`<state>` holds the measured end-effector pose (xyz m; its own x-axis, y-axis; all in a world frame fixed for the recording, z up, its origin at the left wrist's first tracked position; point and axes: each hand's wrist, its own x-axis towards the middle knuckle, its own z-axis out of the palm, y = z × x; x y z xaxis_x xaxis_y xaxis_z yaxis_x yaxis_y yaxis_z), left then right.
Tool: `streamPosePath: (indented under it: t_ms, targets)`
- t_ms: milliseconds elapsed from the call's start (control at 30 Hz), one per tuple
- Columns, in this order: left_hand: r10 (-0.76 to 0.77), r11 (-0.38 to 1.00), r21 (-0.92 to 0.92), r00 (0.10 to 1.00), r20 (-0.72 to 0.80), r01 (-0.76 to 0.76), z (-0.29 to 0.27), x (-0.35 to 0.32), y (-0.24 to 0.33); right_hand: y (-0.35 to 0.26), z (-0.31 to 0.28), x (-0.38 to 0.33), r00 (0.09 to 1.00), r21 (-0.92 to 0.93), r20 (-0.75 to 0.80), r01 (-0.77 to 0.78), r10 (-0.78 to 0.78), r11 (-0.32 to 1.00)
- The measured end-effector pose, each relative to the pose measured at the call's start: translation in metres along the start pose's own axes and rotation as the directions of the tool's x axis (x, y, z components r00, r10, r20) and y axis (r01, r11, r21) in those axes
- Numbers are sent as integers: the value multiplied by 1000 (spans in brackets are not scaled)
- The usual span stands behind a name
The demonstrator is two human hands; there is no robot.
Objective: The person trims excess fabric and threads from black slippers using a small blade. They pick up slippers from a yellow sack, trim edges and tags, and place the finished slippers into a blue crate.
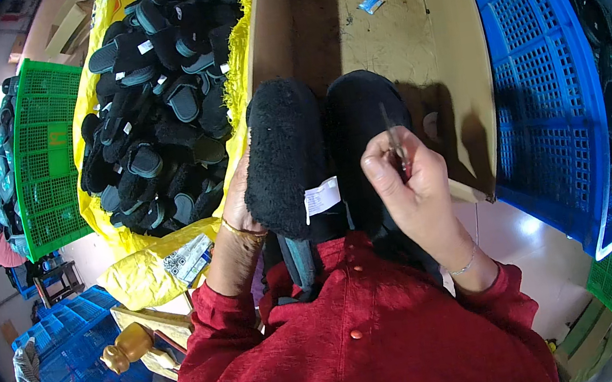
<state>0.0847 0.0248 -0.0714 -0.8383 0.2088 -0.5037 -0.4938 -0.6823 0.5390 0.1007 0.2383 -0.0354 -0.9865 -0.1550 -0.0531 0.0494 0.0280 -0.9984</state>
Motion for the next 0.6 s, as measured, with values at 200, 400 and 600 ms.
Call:
streamPosePath:
  t_ms: [200,400,600]
  targets:
    - [-62,995,-77,995,74,68,-6,3,-5,-17,21,12,991,-185,110,99,-79,978]
    - [-10,986,-167,1000,-11,8,7,11,-12,-23,31,9,983,-230,182,16,27,973]
    - [26,974,-225,1000,-4,-26,14,15,3,-7,-6,16,959,317,-63,-243,276,917]
